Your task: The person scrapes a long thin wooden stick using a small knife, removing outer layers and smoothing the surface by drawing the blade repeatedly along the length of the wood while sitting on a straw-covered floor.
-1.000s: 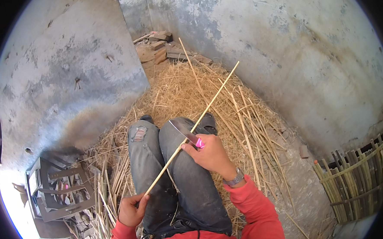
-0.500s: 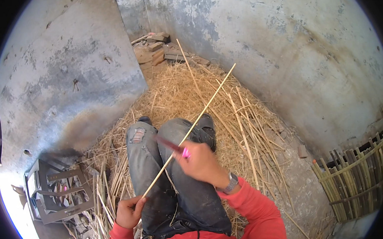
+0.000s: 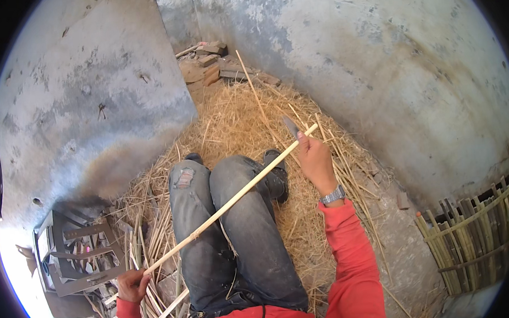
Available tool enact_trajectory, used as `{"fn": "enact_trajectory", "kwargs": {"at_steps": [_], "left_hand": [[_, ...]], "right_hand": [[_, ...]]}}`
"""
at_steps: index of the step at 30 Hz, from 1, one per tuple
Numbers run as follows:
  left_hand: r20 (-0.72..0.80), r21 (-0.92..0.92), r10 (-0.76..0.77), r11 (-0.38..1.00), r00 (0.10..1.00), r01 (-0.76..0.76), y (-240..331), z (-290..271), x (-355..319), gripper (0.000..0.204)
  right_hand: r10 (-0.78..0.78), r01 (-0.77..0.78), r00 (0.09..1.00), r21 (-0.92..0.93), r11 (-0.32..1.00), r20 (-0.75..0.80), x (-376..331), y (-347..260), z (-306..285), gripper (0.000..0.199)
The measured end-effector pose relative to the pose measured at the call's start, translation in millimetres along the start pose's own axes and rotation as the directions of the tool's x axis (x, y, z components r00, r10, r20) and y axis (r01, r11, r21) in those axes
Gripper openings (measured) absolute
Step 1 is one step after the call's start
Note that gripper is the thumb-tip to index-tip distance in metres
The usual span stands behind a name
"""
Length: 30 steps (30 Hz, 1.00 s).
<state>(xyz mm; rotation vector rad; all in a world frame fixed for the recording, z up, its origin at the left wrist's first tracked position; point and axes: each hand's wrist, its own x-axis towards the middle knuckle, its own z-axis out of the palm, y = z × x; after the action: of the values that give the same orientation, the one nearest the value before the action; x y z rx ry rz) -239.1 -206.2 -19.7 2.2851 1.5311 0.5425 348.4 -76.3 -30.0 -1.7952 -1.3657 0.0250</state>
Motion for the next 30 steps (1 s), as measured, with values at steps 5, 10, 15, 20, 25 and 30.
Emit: {"fn": "enact_trajectory", "kwargs": {"at_steps": [5, 10, 15, 20, 25, 30], "left_hand": [[-0.068, 0.055, 0.02, 0.998, 0.998, -0.016, -12.3, 2.1, 3.1, 0.023], [-0.079, 0.137, 0.107, 0.986, 0.991, -0.095, -29.1, 18.2, 7.0, 0.024], [-0.078, 0.131, 0.116, 0.986, 0.99, -0.105, -21.2, 27.7, 10.0, 0.024], [-0.092, 0.047, 0.142, 0.989, 0.986, -0.139, 9.2, 40.8, 14.8, 0.021], [-0.088, 0.002, 0.118, 0.993, 0.989, -0.118, 54.6, 54.3, 35.4, 0.02], [-0.088, -0.127, 0.053, 0.99, 0.995, -0.064, 104.0, 70.5, 66.3, 0.016]], "right_hand": [[0.076, -0.083, 0.992, -0.057, 0.995, -0.104, 9.4, 16.3, 1.3, 0.057], [0.07, -0.074, 0.986, -0.023, 0.997, -0.151, -0.5, 5.5, 4.1, 0.057], [0.045, -0.042, 0.997, 0.048, 0.998, -0.056, -37.9, -25.8, 18.4, 0.052], [-0.023, 0.002, 0.995, 0.198, 0.98, 0.101, -69.2, -57.8, 27.3, 0.047], [-0.055, 0.013, 0.981, 0.214, 0.977, 0.189, -100.1, -79.7, 37.3, 0.046], [-0.061, 0.004, 0.963, 0.212, 0.977, 0.263, -104.9, -83.8, 34.9, 0.046]]}}
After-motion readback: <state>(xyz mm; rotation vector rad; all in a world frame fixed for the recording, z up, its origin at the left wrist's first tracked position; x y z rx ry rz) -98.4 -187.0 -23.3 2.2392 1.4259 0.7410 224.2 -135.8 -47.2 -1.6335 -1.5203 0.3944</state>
